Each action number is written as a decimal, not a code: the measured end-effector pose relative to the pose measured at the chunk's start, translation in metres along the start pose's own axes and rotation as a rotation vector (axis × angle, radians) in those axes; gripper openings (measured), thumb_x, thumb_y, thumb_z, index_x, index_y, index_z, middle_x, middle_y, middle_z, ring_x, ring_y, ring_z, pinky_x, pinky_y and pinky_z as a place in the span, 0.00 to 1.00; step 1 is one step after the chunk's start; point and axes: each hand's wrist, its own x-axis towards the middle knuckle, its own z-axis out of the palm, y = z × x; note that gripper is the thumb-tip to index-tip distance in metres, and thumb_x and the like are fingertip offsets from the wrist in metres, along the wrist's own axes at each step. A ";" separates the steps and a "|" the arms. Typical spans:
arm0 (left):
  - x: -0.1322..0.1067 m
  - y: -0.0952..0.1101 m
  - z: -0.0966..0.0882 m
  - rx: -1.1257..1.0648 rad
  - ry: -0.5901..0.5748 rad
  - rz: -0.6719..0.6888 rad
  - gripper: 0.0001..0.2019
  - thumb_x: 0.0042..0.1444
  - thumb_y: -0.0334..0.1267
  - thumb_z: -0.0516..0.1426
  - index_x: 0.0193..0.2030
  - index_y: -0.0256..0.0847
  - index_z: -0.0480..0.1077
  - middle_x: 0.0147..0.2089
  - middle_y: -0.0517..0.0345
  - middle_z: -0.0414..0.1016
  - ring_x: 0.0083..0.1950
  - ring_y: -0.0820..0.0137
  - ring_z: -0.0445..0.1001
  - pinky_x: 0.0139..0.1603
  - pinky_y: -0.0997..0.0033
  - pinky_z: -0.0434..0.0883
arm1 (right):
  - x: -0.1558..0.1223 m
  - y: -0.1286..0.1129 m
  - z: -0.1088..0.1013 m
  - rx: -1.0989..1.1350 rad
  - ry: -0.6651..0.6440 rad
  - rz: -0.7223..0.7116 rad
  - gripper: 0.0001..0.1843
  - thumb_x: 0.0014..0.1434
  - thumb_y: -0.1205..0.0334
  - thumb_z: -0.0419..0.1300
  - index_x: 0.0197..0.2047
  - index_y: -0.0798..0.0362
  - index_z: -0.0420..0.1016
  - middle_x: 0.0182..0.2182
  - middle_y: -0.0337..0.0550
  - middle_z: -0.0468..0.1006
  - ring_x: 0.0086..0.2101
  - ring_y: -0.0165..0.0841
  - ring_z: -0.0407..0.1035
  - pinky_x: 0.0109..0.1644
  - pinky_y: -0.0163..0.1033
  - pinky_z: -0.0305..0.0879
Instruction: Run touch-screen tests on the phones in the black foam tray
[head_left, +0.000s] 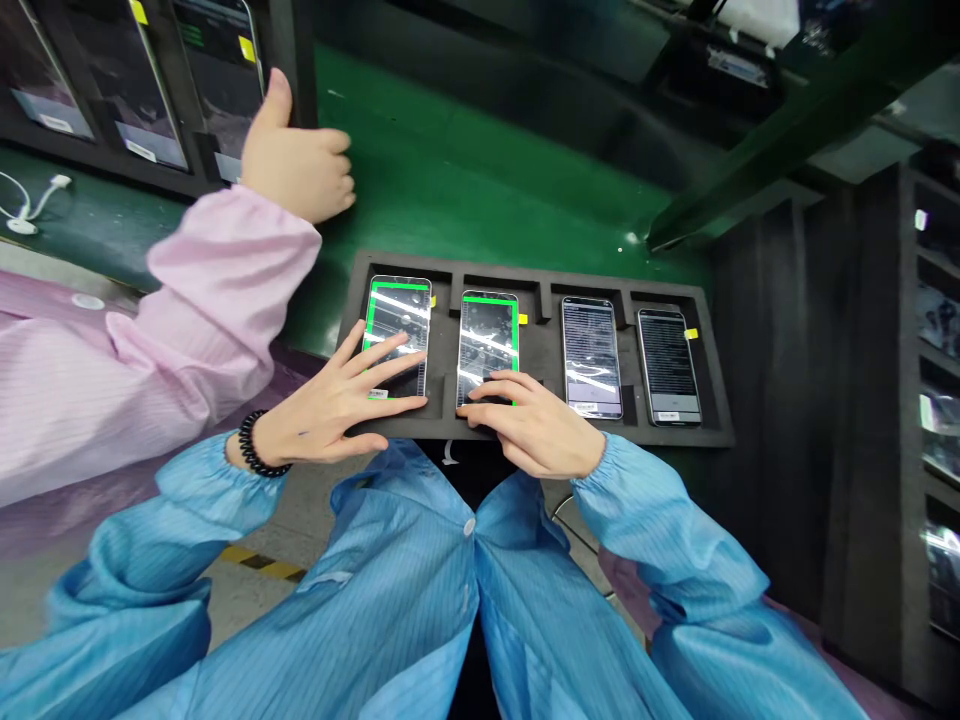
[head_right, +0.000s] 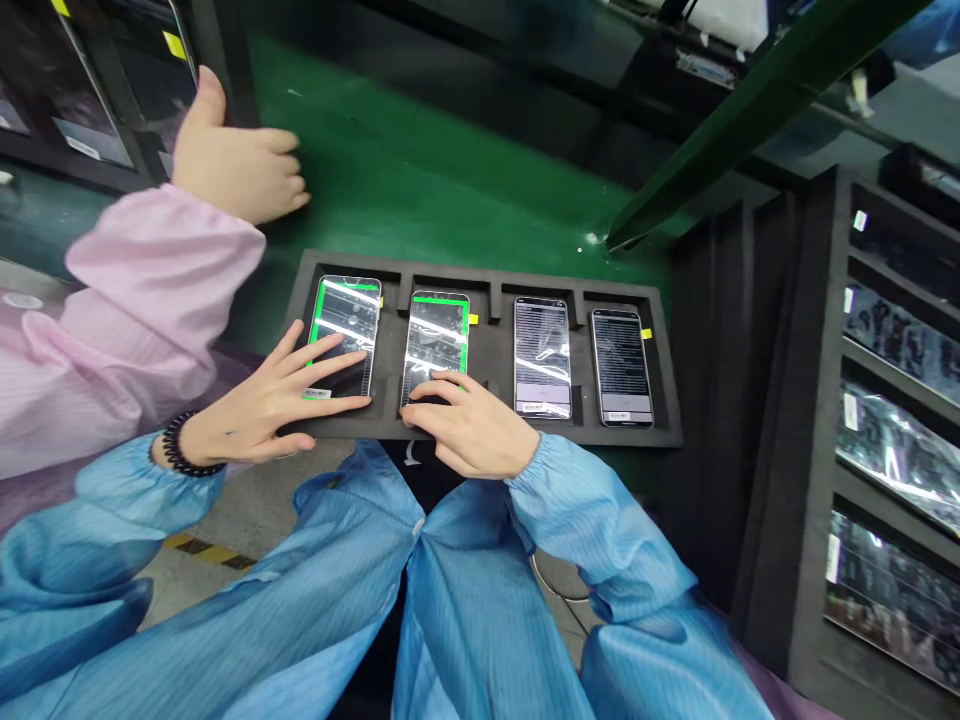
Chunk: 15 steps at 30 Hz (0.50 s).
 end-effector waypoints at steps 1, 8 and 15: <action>0.000 -0.002 0.000 0.005 -0.003 -0.004 0.28 0.68 0.60 0.44 0.73 0.63 0.56 0.81 0.61 0.41 0.80 0.50 0.42 0.77 0.31 0.34 | 0.000 0.001 0.000 -0.001 0.005 0.005 0.23 0.57 0.73 0.48 0.54 0.56 0.72 0.49 0.49 0.81 0.56 0.40 0.68 0.69 0.52 0.61; 0.005 -0.017 -0.001 0.008 0.017 -0.032 0.26 0.68 0.61 0.42 0.69 0.66 0.62 0.81 0.66 0.39 0.81 0.51 0.40 0.77 0.31 0.33 | 0.009 0.019 -0.006 -0.014 0.039 0.077 0.26 0.57 0.73 0.49 0.56 0.56 0.73 0.52 0.53 0.77 0.55 0.43 0.67 0.64 0.56 0.65; 0.024 -0.023 -0.012 -0.003 -0.010 -0.142 0.25 0.69 0.58 0.42 0.65 0.59 0.68 0.80 0.70 0.42 0.80 0.47 0.41 0.77 0.32 0.32 | 0.023 0.038 -0.013 0.024 0.059 0.127 0.25 0.57 0.74 0.49 0.55 0.55 0.73 0.52 0.53 0.75 0.55 0.44 0.66 0.62 0.57 0.65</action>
